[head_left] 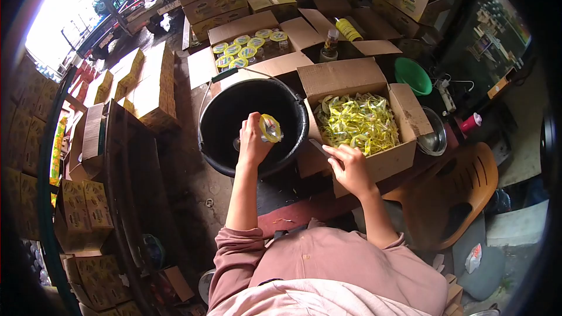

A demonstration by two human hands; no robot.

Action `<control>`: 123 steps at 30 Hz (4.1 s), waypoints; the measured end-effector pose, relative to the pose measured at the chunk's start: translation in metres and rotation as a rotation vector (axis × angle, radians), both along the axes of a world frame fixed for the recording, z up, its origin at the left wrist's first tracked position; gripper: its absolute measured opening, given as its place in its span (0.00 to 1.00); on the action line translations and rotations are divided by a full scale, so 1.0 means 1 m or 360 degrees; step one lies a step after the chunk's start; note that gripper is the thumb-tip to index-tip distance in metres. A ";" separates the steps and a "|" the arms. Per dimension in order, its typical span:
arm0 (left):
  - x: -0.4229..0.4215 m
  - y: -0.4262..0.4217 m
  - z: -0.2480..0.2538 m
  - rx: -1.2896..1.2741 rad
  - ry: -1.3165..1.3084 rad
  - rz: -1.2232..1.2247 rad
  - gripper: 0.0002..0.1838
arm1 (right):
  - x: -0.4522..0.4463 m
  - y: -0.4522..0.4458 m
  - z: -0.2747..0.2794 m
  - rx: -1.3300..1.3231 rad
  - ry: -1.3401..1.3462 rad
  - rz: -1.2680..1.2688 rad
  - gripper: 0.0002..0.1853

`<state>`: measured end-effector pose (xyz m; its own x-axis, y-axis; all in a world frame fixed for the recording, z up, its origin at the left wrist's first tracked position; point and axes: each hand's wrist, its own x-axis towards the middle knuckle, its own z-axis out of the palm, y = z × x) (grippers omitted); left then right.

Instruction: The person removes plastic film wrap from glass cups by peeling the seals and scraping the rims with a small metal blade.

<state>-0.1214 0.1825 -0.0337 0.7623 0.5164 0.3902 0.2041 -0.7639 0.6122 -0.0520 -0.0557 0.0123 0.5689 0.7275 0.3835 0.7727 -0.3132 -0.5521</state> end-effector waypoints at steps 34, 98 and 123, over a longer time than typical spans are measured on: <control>0.008 0.004 -0.030 0.1271 0.1467 -0.0055 0.11 | -0.054 -0.137 -0.021 -0.0069 0.0116 -0.0427 0.21; 0.026 0.027 0.027 0.0660 0.1668 0.0027 0.37 | -0.043 -0.180 -0.017 0.0051 0.0107 -0.0735 0.18; 0.058 -0.010 0.051 0.0456 0.2403 0.0163 0.29 | 0.156 -0.209 -0.014 0.1263 0.1012 -0.0646 0.18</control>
